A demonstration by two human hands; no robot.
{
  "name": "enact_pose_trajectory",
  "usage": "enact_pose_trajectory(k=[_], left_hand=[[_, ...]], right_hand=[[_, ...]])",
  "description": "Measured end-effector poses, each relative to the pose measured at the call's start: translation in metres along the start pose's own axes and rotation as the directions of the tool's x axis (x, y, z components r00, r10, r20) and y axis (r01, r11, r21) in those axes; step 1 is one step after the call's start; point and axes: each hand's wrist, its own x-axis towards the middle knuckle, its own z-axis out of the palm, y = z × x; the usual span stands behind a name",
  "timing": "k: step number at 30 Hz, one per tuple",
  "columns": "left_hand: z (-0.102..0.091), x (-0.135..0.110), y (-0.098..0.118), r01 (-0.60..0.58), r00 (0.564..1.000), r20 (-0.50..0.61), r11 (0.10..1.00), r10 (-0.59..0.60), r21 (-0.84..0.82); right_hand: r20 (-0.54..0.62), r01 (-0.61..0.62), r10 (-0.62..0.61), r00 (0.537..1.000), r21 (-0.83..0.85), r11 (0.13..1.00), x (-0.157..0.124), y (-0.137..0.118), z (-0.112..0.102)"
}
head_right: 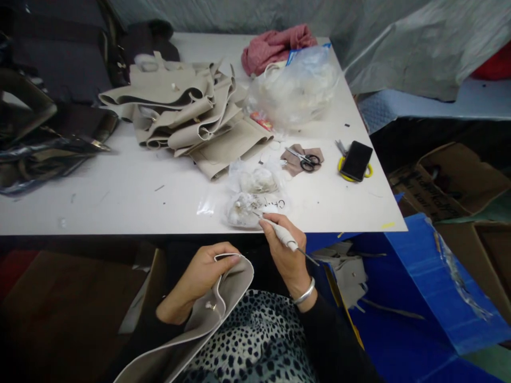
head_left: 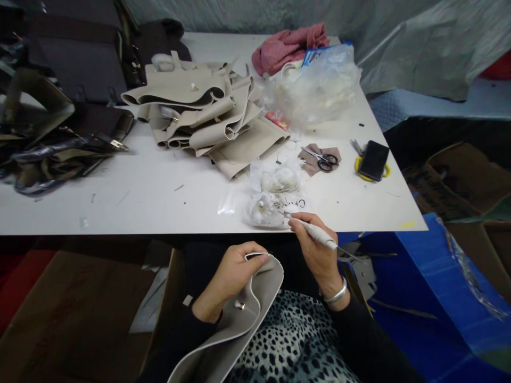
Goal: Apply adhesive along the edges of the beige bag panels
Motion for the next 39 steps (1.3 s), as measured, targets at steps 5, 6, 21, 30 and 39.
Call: enact_pose_trajectory(k=[5,6,21,30,39], left_hand=[[-0.014,0.001,0.002,0.026,1.000,-0.003,0.995,-0.026,0.093],[-0.016,0.001,0.003,0.028,1.000,-0.011,0.994,-0.027,0.103],[-0.020,0.002,0.012,0.018,0.999,0.043,0.993,-0.023,0.118],[-0.022,0.001,0.011,0.036,0.998,0.044,0.995,-0.040,0.095],[-0.017,-0.002,0.010,0.038,0.997,0.064,0.993,-0.045,0.110]], right_hand=[[0.016,0.086,-0.085,0.996,-0.040,0.996,0.000,0.004,0.005],[0.033,0.086,-0.085,0.996,-0.044,0.995,0.001,0.005,0.006],[0.100,0.071,-0.063,0.993,-0.078,0.994,0.004,0.010,0.010],[0.141,0.160,-0.133,0.981,-0.196,0.968,0.006,0.009,0.012],[0.100,0.179,-0.168,0.981,-0.123,0.976,0.002,0.018,0.009]])
